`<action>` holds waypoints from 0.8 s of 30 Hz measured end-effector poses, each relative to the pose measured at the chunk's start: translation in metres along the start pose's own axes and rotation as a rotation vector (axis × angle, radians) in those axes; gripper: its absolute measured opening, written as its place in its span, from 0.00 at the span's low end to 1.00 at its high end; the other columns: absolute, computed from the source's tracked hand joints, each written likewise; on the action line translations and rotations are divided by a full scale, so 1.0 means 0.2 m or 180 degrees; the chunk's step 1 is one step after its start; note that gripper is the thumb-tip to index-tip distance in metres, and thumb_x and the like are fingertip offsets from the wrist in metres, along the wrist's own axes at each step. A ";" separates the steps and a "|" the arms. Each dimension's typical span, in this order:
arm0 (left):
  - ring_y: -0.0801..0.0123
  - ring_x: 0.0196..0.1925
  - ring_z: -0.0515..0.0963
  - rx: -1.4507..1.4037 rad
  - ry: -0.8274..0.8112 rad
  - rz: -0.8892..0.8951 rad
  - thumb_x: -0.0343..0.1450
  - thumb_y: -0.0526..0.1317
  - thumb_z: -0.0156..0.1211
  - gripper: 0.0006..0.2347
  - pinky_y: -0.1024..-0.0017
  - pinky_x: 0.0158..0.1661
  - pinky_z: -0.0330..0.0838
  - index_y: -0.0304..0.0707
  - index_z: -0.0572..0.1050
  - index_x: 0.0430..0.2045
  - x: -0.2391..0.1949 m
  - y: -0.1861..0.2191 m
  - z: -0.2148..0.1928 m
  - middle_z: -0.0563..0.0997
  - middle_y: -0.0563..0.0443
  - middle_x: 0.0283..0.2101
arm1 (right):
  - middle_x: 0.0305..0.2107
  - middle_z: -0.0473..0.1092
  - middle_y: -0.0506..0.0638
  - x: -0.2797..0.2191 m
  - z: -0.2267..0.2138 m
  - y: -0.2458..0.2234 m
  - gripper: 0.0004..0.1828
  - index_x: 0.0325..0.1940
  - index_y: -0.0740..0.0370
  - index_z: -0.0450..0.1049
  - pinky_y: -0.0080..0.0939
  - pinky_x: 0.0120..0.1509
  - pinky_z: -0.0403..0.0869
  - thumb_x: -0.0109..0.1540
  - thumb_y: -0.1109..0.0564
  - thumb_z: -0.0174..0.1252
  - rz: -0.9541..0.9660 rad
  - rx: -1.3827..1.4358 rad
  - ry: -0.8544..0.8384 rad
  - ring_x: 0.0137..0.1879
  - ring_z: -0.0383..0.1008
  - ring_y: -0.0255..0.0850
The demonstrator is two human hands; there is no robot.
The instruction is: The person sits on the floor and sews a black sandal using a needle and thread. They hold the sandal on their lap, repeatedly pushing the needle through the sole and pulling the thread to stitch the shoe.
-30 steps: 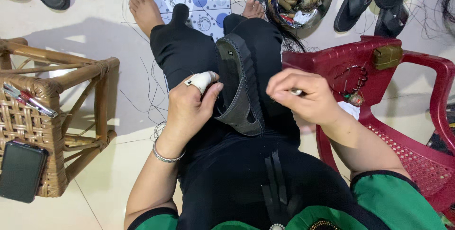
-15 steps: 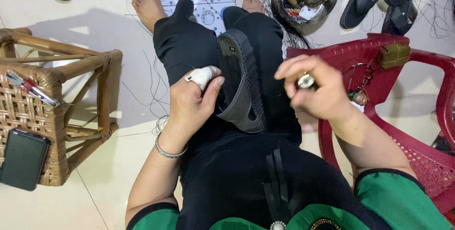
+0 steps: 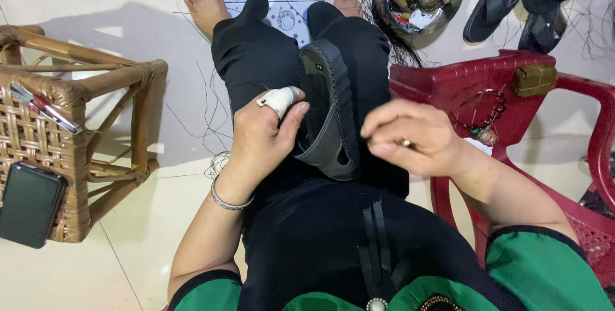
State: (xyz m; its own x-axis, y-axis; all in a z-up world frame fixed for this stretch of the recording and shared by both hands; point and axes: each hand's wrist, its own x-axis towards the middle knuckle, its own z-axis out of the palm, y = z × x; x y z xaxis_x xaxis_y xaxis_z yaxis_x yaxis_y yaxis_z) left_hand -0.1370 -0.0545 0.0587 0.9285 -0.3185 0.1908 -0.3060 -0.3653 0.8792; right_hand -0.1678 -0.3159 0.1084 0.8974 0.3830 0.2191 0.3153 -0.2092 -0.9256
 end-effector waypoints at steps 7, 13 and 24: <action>0.46 0.39 0.86 -0.0081 0.0039 0.0017 0.72 0.34 0.66 0.05 0.62 0.39 0.80 0.28 0.81 0.36 -0.01 0.00 0.00 0.85 0.41 0.34 | 0.41 0.77 0.59 0.00 -0.08 0.00 0.17 0.40 0.62 0.81 0.43 0.32 0.75 0.58 0.46 0.69 -0.0034 -0.0704 -0.0306 0.27 0.75 0.47; 0.46 0.39 0.86 0.0002 0.0043 0.0088 0.72 0.35 0.66 0.06 0.62 0.38 0.80 0.28 0.82 0.35 -0.01 0.00 0.00 0.85 0.41 0.33 | 0.35 0.79 0.57 0.07 -0.01 -0.06 0.06 0.35 0.63 0.82 0.42 0.35 0.78 0.64 0.59 0.62 0.0162 -0.0057 -0.0400 0.31 0.80 0.46; 0.47 0.39 0.85 0.0172 -0.0018 0.0050 0.73 0.37 0.66 0.09 0.63 0.39 0.80 0.27 0.82 0.37 -0.06 0.00 -0.02 0.85 0.41 0.33 | 0.37 0.78 0.58 0.01 0.01 -0.04 0.02 0.37 0.64 0.82 0.40 0.37 0.77 0.61 0.63 0.65 0.0184 -0.0255 -0.0165 0.31 0.79 0.46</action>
State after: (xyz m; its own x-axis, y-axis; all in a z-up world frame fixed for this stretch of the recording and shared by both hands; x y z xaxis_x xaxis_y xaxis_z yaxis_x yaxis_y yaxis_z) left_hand -0.1467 -0.0475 0.0589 0.9223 -0.3294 0.2019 -0.3316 -0.4068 0.8512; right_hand -0.1693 -0.3105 0.1159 0.8982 0.4139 0.1480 0.2891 -0.3028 -0.9081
